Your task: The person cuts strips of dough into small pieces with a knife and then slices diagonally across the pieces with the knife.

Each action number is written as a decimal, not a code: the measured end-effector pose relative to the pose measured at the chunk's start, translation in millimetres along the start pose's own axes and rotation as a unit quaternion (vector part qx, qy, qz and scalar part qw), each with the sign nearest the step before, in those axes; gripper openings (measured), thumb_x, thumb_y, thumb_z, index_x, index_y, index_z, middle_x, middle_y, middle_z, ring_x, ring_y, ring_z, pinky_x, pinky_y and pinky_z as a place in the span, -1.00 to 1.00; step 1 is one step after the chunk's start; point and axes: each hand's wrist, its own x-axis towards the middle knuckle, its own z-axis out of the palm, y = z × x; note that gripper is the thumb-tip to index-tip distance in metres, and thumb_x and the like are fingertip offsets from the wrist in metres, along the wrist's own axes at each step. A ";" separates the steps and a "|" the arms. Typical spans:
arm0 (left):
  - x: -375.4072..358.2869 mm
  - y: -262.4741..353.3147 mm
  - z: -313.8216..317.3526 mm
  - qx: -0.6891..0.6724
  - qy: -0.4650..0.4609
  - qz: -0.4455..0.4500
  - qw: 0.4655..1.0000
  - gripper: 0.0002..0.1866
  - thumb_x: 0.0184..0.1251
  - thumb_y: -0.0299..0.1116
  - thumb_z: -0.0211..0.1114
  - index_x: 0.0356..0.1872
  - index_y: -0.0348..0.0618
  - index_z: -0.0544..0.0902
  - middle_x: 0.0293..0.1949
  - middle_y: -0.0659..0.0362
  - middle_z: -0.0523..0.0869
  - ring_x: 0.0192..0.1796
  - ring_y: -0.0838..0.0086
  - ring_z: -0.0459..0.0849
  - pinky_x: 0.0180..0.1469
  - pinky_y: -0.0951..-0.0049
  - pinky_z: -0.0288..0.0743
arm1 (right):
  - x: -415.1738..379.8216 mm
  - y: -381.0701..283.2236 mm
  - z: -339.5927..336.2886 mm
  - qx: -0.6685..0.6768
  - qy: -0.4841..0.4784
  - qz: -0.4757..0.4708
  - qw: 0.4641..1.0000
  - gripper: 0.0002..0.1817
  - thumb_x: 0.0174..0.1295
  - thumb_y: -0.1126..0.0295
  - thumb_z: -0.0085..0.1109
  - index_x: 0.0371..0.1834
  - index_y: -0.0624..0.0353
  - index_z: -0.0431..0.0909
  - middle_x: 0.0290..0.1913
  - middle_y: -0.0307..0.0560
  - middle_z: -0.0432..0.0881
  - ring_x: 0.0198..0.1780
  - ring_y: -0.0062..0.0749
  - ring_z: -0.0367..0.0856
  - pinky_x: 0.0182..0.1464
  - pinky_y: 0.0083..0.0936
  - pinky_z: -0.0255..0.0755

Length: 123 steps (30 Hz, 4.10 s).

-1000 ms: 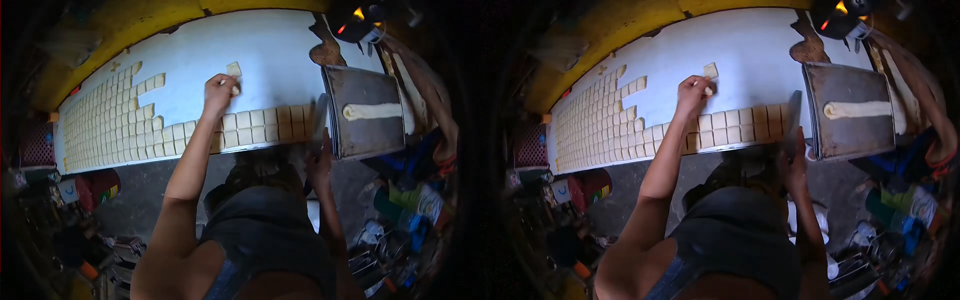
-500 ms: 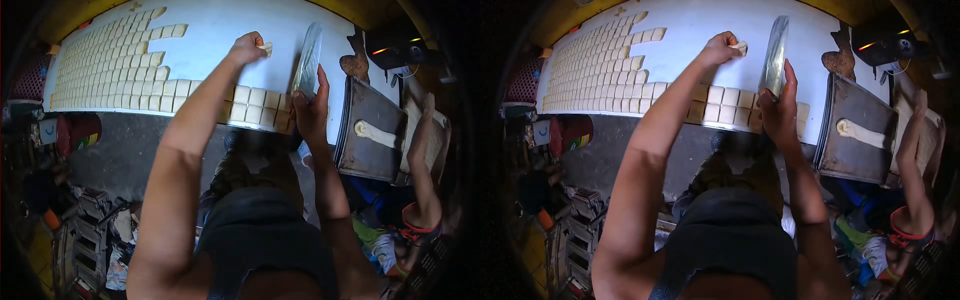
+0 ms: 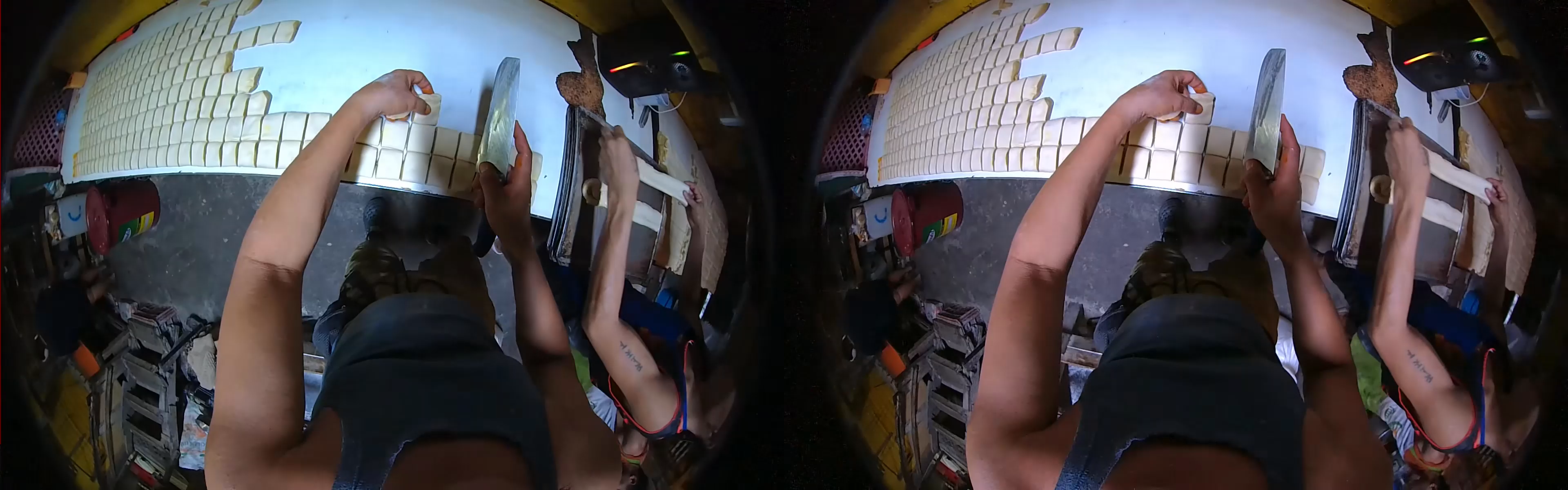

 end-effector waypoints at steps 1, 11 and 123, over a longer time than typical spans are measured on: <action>0.4 0.6 0.2 -0.002 -0.002 0.003 1.000 -0.65 0.30 -0.43 0.58 0.08 -0.17 0.73 -0.32 0.22 0.75 -0.35 0.56 0.65 -0.27 0.48 0.57 | -1.6 -0.7 -0.7 -0.013 0.005 0.004 1.000 -0.19 0.59 0.41 0.09 0.81 0.00 -0.10 -0.19 -0.19 0.57 -0.45 -0.64 0.50 -0.43 -0.60 0.48; -8.9 -28.6 23.1 0.256 0.155 0.153 0.942 -0.45 0.32 -0.20 0.47 0.35 -0.01 0.72 0.11 -0.05 0.77 0.19 0.05 0.71 0.27 0.14 0.61 | 8.5 3.6 22.2 -0.005 -0.005 -0.024 1.000 -0.15 0.56 0.49 0.10 0.81 -0.04 -0.12 -0.32 -0.20 0.56 -0.50 -0.65 0.42 -0.49 -0.65 0.35; -541.9 -694.6 -1013.7 -0.073 -0.131 0.024 0.988 -0.70 0.31 -0.42 0.57 -0.04 -0.14 0.63 -0.29 0.25 0.74 -0.37 0.66 0.64 -0.40 0.59 0.50 | -46.0 -229.0 1136.6 -0.247 0.076 0.028 0.965 -0.38 0.52 0.50 0.18 0.59 0.11 0.23 -0.24 0.16 0.68 -0.28 -0.09 0.71 -0.11 -0.29 0.57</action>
